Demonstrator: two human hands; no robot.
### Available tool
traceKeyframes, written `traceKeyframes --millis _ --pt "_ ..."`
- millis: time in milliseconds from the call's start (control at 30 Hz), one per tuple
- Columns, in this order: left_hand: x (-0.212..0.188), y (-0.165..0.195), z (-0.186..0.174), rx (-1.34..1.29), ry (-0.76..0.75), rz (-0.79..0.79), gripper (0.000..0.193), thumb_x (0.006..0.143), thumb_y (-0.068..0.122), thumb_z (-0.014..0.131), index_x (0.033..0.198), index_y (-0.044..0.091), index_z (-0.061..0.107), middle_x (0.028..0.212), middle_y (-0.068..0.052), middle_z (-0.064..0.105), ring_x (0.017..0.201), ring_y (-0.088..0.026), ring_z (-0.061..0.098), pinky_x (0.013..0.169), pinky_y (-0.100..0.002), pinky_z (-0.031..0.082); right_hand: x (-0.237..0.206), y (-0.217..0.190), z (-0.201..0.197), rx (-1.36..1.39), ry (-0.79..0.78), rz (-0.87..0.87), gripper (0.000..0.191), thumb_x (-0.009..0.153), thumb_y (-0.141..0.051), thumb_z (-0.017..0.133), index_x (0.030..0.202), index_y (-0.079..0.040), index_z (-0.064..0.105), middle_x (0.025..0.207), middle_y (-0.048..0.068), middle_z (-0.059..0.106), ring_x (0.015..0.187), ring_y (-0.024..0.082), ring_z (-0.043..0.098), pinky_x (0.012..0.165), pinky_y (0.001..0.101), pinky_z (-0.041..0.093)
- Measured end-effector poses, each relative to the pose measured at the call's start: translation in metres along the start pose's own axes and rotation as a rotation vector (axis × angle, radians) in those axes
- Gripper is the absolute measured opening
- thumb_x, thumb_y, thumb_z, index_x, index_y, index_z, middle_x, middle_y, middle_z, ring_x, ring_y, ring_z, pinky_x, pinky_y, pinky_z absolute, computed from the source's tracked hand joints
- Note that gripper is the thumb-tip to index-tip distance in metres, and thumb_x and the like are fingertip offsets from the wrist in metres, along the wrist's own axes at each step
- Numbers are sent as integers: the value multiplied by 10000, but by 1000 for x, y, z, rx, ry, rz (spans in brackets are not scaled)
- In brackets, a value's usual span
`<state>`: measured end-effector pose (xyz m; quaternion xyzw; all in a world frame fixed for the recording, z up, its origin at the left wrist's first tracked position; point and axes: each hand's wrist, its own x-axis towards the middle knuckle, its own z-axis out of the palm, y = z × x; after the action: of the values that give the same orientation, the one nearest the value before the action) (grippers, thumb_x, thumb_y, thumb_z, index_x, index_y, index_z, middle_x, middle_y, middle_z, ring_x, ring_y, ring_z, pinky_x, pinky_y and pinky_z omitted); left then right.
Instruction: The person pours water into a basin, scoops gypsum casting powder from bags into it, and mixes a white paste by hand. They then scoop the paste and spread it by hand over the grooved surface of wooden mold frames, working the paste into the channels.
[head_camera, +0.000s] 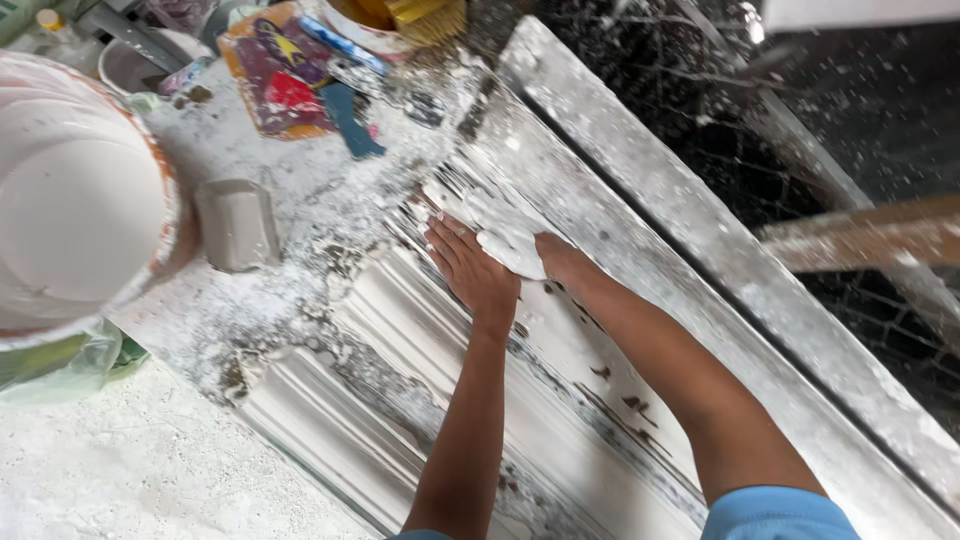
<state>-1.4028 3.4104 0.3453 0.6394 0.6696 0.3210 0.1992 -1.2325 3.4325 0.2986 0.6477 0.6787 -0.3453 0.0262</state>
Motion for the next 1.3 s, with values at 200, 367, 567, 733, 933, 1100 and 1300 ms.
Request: traceKeyframes --millis 200,367,567,733,933,1100,1300 --pt "-141 53 28 -28 -31 41 947 946 373 593 1546 -181 115 1627 -389 136 1538 -527 114 1241 -568 102 -134 119 76 10 -42 266 578 942 -376 615 1457 -137 510 1509 172 474 1409 334 442 1154 386 381" --pt "-290 98 62 60 -102 68 926 936 303 572 1560 -196 104 1644 -408 99 1561 -526 80 1267 -552 83 -265 199 126 -21 69 223 491 952 -195 559 1431 -94 539 1490 186 506 1399 344 470 1132 413 402" --pt "-496 179 107 -120 -88 72 912 933 288 601 1526 -198 108 1626 -408 74 1539 -529 22 1242 -572 20 -455 310 184 -38 93 179 541 895 -106 590 1430 -61 537 1478 221 504 1383 364 478 1137 407 408" --pt "-651 241 123 -107 -146 7 928 916 230 599 1553 -200 79 1659 -370 76 1572 -500 25 1266 -547 22 -586 385 223 -35 40 213 528 931 -152 566 1446 -48 522 1502 216 487 1400 362 458 1152 402 382" --pt "-797 307 137 -35 -288 -30 969 850 195 607 1537 -191 44 1643 -372 42 1551 -498 9 1246 -530 4 -728 472 267 -67 34 318 522 975 -206 538 1466 -32 504 1531 210 467 1421 358 434 1169 395 351" --pt "-934 350 170 -44 -184 35 951 881 220 593 1536 -192 42 1635 -383 60 1545 -511 30 1248 -528 15 -840 529 303 -109 96 213 526 1011 -252 514 1482 -19 489 1555 205 450 1438 356 414 1184 389 325" --pt "-1087 403 211 -101 -168 58 919 920 180 589 1567 -180 45 1669 -371 59 1578 -496 30 1275 -519 8 -988 565 310 -50 291 -360 540 1055 -307 485 1501 -4 471 1584 199 430 1458 353 390 1201 382 294"
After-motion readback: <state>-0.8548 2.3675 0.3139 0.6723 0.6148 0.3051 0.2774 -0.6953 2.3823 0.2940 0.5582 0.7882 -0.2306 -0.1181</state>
